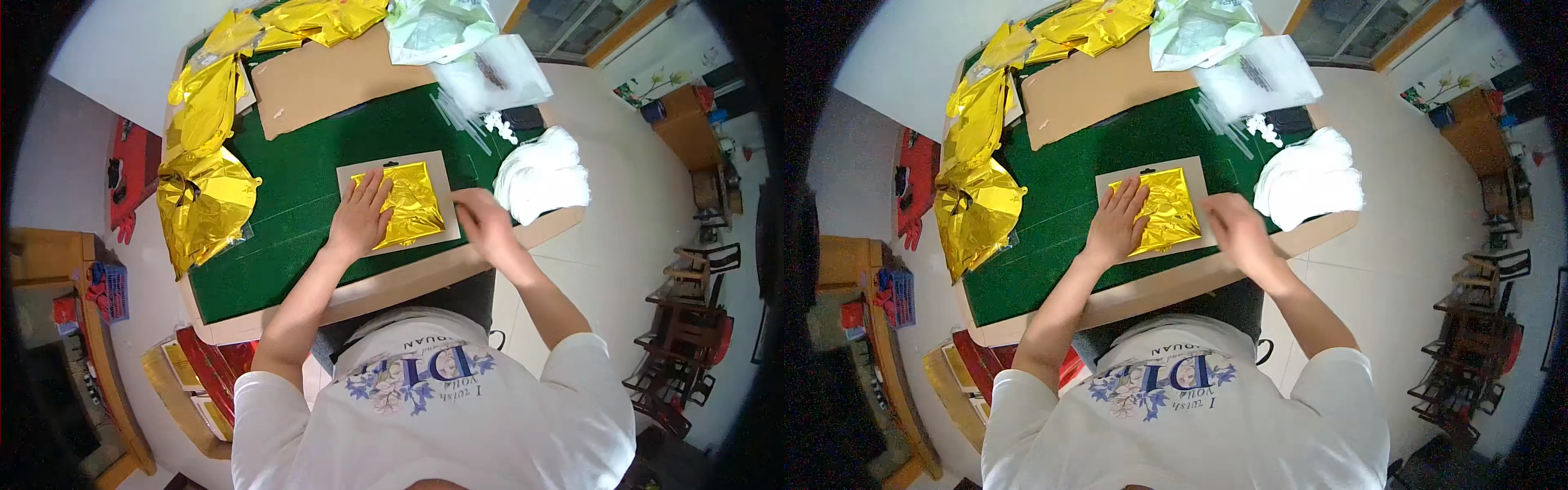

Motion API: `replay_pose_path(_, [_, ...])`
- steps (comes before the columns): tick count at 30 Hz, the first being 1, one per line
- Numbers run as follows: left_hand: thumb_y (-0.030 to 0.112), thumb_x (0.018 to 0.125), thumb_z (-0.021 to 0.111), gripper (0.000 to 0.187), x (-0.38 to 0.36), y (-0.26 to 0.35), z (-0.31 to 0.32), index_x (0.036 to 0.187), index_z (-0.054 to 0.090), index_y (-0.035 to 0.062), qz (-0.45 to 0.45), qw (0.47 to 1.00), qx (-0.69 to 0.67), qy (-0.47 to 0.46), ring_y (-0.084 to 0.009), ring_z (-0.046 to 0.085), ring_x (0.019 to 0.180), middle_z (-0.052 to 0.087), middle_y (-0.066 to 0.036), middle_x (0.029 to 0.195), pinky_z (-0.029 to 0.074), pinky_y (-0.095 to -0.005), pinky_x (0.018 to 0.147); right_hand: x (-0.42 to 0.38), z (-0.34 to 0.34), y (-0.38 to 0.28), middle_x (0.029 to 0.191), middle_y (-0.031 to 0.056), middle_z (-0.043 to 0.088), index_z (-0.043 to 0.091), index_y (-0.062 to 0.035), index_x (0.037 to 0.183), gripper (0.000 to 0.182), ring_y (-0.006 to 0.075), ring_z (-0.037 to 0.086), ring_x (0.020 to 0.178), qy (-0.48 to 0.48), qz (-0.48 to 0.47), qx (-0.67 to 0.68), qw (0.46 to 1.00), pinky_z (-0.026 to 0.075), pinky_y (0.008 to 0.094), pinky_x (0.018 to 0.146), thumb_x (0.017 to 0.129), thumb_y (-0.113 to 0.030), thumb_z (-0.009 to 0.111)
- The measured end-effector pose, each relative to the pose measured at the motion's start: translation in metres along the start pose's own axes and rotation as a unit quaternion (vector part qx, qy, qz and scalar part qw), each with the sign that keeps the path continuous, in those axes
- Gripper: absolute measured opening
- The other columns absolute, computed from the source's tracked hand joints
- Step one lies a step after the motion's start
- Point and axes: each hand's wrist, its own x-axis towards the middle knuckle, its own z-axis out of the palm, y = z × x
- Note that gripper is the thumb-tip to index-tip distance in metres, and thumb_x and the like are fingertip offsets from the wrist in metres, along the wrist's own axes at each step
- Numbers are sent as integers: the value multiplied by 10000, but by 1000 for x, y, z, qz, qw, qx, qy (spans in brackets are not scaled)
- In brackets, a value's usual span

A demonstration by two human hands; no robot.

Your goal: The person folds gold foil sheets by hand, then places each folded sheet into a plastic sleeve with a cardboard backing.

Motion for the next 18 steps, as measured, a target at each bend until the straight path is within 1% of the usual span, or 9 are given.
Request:
replay_pose_path(1, [282, 958, 474, 556, 0, 0, -1, 1442, 338, 45, 2, 1000, 2, 0, -283, 243, 1427, 285, -147, 1525, 179, -450, 1167, 2, 7, -1, 1066, 163, 622, 616, -10, 1090, 240, 326, 608, 963, 3, 0, 1, 1000, 489, 381, 837, 854, 17, 583])
replay_pose_path(3, [278, 959, 471, 546, 0, 1, -2, 1436, 348, 42, 0, 1000, -5, 2, -288, 241, 1426, 292, -152, 1521, 179, -453, 1166, 8, 30, 0, 1236, 184, 549, 582, -34, 1192, 356, 370, 542, 1102, -37, -148, -45, 987, 447, 411, 939, 840, 14, 598])
replay_pose_path(4, [278, 959, 471, 546, 0, 1, -2, 1436, 348, 42, -3, 1000, -4, 3, -288, 241, 1426, 292, -152, 1521, 179, -453, 1166, 11, 39, 7, 1370, 204, 448, 542, -64, 1277, 416, 392, 449, 1238, -70, -139, -59, 986, 368, 438, 1038, 865, -30, 582])
replay_pose_path(9, [289, 970, 455, 524, 0, -3, 2, 1420, 374, 34, 6, 1000, -18, 11, -298, 241, 1424, 304, -154, 1514, 176, -457, 1163, 28, 72, 27, 1444, 161, 396, 493, -117, 1350, 419, 359, 348, 1343, -64, -113, -157, 979, 277, 480, 1102, 934, -162, 505])
replay_pose_path(10, [211, 972, 464, 469, 0, -6, 2, 1400, 401, 30, 18, 999, -30, 32, -314, 317, 1388, 361, -165, 1480, 231, -435, 1149, 29, 74, 28, 1470, 141, 372, 472, -136, 1373, 427, 344, 310, 1374, -85, -104, -193, 972, 245, 492, 1119, 952, -204, 476])
replay_pose_path(11, [211, 972, 464, 469, 2, -16, 0, 1400, 401, 30, 12, 999, -27, 32, -314, 317, 1388, 361, -165, 1480, 231, -435, 1149, 30, 75, 29, 1470, 141, 372, 472, -136, 1373, 427, 344, 310, 1374, -87, -109, -190, 972, 245, 492, 1119, 952, -204, 476])
replay_pose_path(13, [115, 964, 467, 381, 7, -36, -18, 1333, 482, 22, -50, 952, -285, 105, -333, 405, 1331, 452, -187, 1410, 310, -408, 1115, 28, 76, 30, 1491, 107, 349, 442, -159, 1397, 443, 319, 289, 1390, -94, -94, -192, 972, 232, 501, 1125, 960, -225, 462])
replay_pose_path(14, [35, 936, 486, 308, 6, -40, -29, 1235, 555, 9, -101, 951, -221, 189, -342, 467, 1280, 530, -199, 1323, 362, -389, 1083, 28, 76, 30, 1491, 107, 349, 442, -159, 1397, 443, 319, 289, 1390, -94, -93, -192, 972, 232, 501, 1125, 960, -225, 462])
replay_pose_path(18, [58, 859, 581, 289, 1, -28, -36, 1143, 592, 6, 22, 984, -131, 121, -340, 487, 1235, 558, -180, 1255, 406, -406, 1045, 29, 77, 30, 1492, 104, 348, 424, -170, 1414, 462, 321, 292, 1387, -97, -92, -206, 969, 231, 498, 1127, 957, -219, 469])
